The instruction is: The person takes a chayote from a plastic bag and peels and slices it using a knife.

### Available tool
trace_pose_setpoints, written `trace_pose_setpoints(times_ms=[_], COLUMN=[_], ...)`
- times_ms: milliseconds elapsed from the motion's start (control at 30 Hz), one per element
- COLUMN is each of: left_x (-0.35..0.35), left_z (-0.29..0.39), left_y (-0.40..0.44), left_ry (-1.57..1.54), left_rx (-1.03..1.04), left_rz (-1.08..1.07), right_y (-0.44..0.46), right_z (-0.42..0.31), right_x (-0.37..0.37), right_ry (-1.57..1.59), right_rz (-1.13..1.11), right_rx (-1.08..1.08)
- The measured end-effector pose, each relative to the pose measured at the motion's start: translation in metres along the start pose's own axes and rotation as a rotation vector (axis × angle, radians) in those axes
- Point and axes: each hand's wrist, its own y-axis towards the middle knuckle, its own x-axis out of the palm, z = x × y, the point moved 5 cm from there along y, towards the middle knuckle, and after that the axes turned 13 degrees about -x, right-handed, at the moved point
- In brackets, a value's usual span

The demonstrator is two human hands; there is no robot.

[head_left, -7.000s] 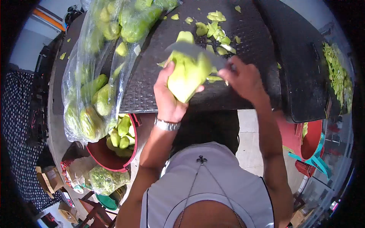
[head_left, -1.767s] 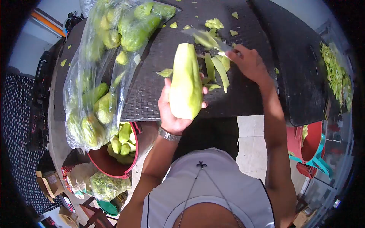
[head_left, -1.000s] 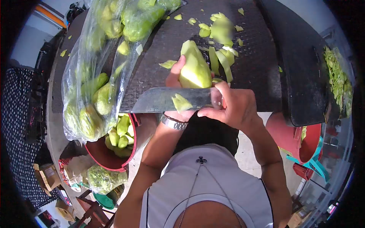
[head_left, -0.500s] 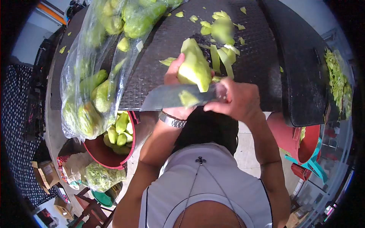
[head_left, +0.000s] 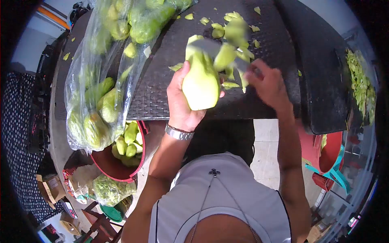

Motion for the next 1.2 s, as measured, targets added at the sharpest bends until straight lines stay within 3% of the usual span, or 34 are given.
trace_pose_setpoints(times_ms=[167,367,400,600,733,867,967,1100,1200], left_x=[0.001,-0.036,-0.035,-0.016,-0.011,-0.003,-0.03,-0.024,-0.012], left_z=[0.003,-0.018,-0.019,-0.021,-0.018,-0.015,-0.028,-0.03,-0.029], left_y=[0.005,0.009,0.009,0.008,0.005,0.0,0.007,0.009,-0.002], left_ry=[-0.048,-0.181,-0.165,-0.138,-0.171,-0.047,-0.285,-0.109,-0.1], left_rx=[-0.036,-0.035,-0.019,0.053,0.027,-0.053,0.008,0.006,-0.006], left_rz=[-0.005,-0.03,-0.008,-0.044,-0.113,-0.359,-0.139,-0.034,-0.193], right_y=[0.006,-0.004,-0.004,-0.006,0.003,0.006,-0.001,0.0,0.009], right_z=[0.01,-0.068,-0.071,-0.068,-0.047,-0.009,-0.049,-0.053,-0.044], right_x=[-0.003,0.004,0.008,0.011,0.0,0.002,0.007,0.007,0.002], right_ry=[0.261,0.216,0.238,0.206,0.061,0.078,0.221,0.172,0.148], right_rz=[-0.068,-0.221,-0.141,-0.224,-0.14,-0.076,-0.123,-0.248,-0.14], right_rx=[0.317,-0.084,-0.212,-0.229,-0.207,-0.072,-0.243,-0.276,-0.325])
